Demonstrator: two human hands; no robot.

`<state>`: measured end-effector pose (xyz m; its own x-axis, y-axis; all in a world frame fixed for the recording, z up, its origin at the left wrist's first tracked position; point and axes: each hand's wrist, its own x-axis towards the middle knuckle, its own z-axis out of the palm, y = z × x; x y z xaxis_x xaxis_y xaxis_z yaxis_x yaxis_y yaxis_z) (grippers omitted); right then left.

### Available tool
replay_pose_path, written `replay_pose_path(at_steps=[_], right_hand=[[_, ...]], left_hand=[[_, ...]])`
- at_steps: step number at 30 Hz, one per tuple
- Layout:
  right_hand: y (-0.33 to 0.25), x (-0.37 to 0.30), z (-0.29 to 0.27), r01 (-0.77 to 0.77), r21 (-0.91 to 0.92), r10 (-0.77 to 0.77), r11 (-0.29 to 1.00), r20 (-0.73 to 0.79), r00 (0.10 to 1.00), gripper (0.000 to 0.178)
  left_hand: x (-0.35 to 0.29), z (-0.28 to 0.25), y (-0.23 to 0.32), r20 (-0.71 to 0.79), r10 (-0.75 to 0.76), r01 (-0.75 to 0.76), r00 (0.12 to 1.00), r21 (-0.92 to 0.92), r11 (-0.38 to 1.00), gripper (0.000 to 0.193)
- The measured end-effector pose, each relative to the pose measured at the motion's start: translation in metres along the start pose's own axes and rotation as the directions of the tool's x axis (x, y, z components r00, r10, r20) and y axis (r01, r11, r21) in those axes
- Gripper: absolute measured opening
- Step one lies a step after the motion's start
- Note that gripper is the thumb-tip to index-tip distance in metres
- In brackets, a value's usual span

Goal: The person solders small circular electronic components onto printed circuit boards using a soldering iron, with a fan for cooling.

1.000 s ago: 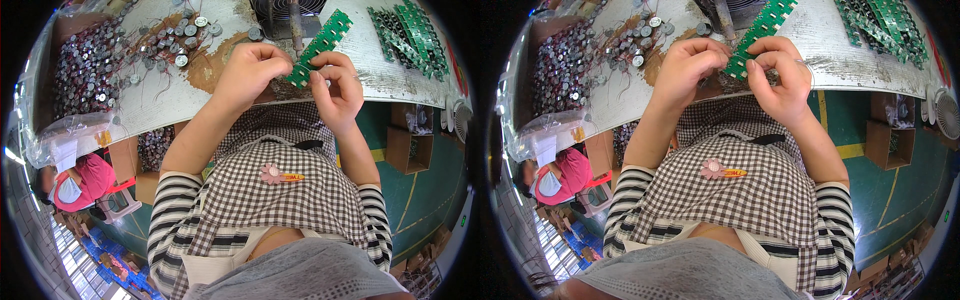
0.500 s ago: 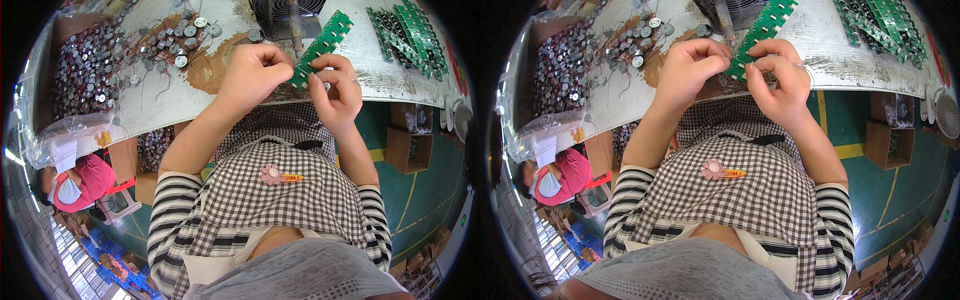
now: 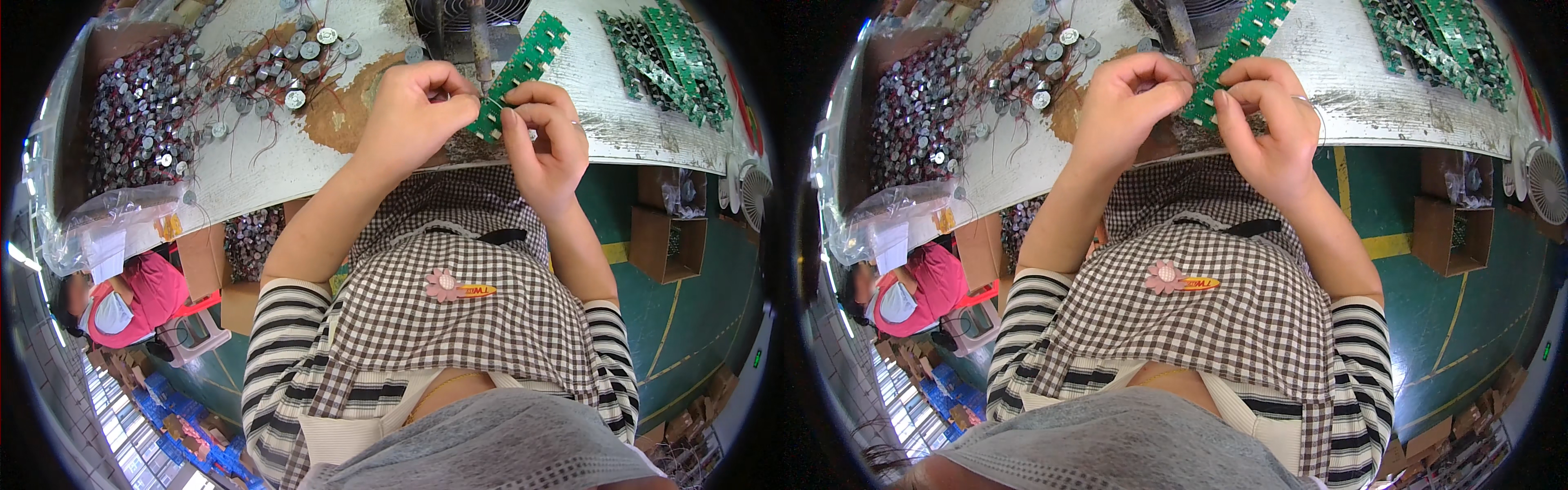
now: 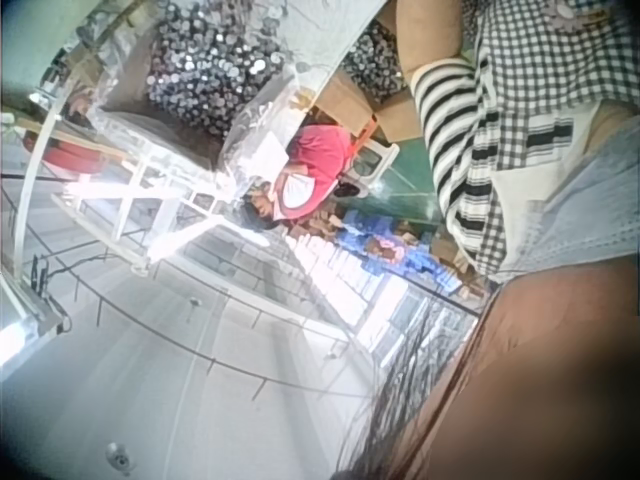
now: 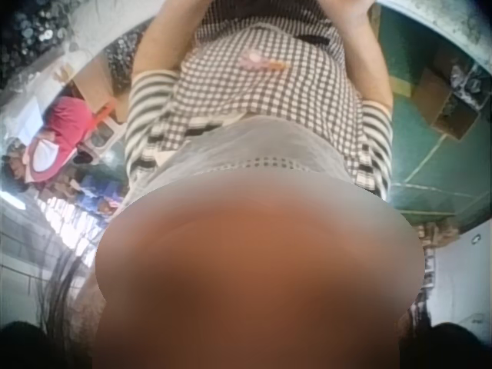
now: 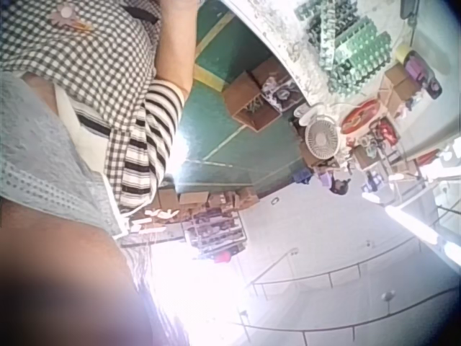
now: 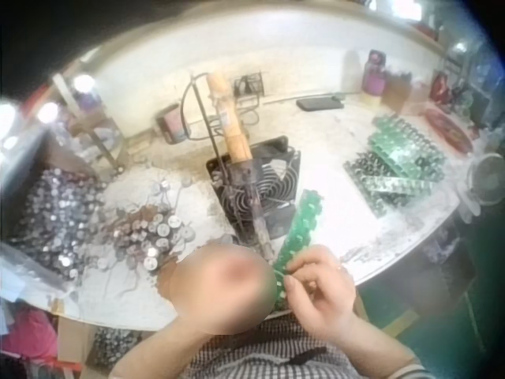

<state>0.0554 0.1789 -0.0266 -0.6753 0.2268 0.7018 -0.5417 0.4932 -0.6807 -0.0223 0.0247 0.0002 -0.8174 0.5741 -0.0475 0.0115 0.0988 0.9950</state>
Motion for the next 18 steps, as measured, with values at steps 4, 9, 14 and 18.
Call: replay_pose_path(at_steps=[4, 9, 14, 18], right_hand=[[0.002, 0.008, -0.001, 0.096, 0.004, -0.096, 0.995, 0.016, 0.995, 0.011], [0.004, -0.002, 0.001, 0.063, 0.010, -0.063, 0.998, 0.028, 0.998, 0.010], [0.001, -0.004, 0.003, 0.058, -0.006, -0.058, 0.998, 0.005, 0.998, 0.011], [-0.005, -0.006, -0.003, 0.044, -0.072, -0.046, 0.996, -0.024, 0.999, 0.011]], left_hand=[[0.002, 0.001, 0.003, -0.012, 0.072, -0.073, 0.997, -0.047, 0.996, 0.007], [-0.002, 0.002, -0.001, -0.044, 0.059, -0.058, 0.997, 0.033, 0.998, 0.006], [-0.009, 0.000, 0.000, -0.017, 0.059, -0.056, 0.998, 0.132, 0.990, 0.005], [-0.013, 0.006, -0.003, 0.006, 0.160, -0.159, 0.987, 0.169, 0.973, 0.008]])
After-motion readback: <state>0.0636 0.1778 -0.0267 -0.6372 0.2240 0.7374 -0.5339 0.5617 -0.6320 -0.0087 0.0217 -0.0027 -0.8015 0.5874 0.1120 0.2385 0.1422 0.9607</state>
